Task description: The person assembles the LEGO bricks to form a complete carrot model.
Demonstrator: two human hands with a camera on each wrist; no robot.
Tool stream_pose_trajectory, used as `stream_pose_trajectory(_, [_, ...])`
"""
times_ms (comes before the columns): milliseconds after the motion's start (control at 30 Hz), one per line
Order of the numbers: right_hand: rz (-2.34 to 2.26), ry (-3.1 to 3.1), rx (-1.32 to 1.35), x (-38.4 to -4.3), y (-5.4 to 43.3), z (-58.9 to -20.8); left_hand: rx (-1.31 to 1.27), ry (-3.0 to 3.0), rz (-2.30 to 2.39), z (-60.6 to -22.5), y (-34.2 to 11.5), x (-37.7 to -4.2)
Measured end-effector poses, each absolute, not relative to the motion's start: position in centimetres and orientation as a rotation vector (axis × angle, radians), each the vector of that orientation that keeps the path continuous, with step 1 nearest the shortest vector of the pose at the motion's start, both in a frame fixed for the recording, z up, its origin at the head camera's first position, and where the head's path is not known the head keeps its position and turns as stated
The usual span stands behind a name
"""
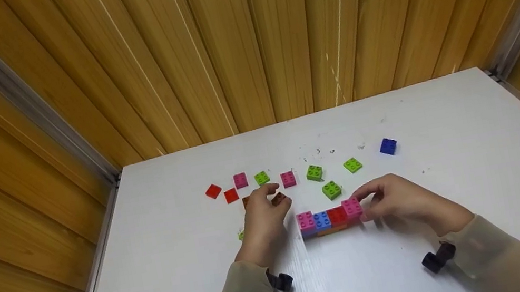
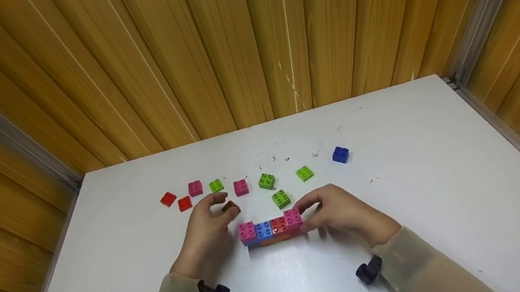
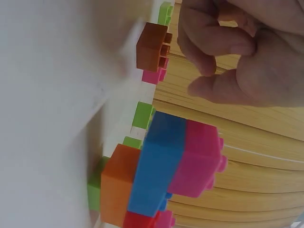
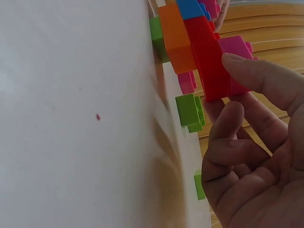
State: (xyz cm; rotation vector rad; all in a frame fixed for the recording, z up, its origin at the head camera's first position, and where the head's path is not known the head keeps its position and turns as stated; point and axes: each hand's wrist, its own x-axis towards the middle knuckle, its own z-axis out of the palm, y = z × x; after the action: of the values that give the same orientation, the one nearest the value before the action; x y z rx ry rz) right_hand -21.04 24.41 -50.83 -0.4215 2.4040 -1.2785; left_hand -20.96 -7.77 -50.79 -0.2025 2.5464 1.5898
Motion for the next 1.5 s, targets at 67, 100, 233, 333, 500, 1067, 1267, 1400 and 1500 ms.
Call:
stream_pose_trajectory(67, [-1.278,2.397,-0.410,-21.1,24.3,-50.8,-0.210,2.568,1.563,-51.0,-7.7,-21.2])
stream_pose_trajectory(100, [-1.282,2.392,-0.406,-21.1,24.2,-50.7,-0.205,2.583,1.549,-51.1,-7.7,-21.4])
stream_pose_trajectory(233, [-1.304,2.367,-0.385,-21.1,24.0,-50.5,-0.170,2.663,1.466,-51.5,-7.7,-21.6])
stream_pose_trajectory(333, [-1.322,2.355,-0.367,-21.0,24.0,-50.5,-0.165,2.695,1.413,-51.7,-7.7,-21.7])
stream_pose_trajectory(500, [-1.350,2.331,-0.363,-20.9,24.0,-50.7,-0.191,2.687,1.381,-51.9,-7.6,-21.5])
stream_pose_trajectory(1067, [-1.374,2.367,-0.385,-20.7,24.0,-50.8,-0.239,2.598,1.505,-50.1,-7.5,-20.8])
stream_pose_trajectory(1267, [-1.386,2.359,-0.356,-20.6,23.9,-50.8,-0.183,2.595,1.542,-48.8,-7.3,-20.1])
stream_pose_trajectory(1400, [-1.381,2.361,-0.360,-20.6,24.0,-50.8,-0.097,2.603,1.563,-48.4,-7.4,-19.8])
stream_pose_trajectory(1500, [-1.384,2.359,-0.370,-20.6,24.0,-50.8,-0.014,2.582,1.582,-48.2,-7.4,-19.5])
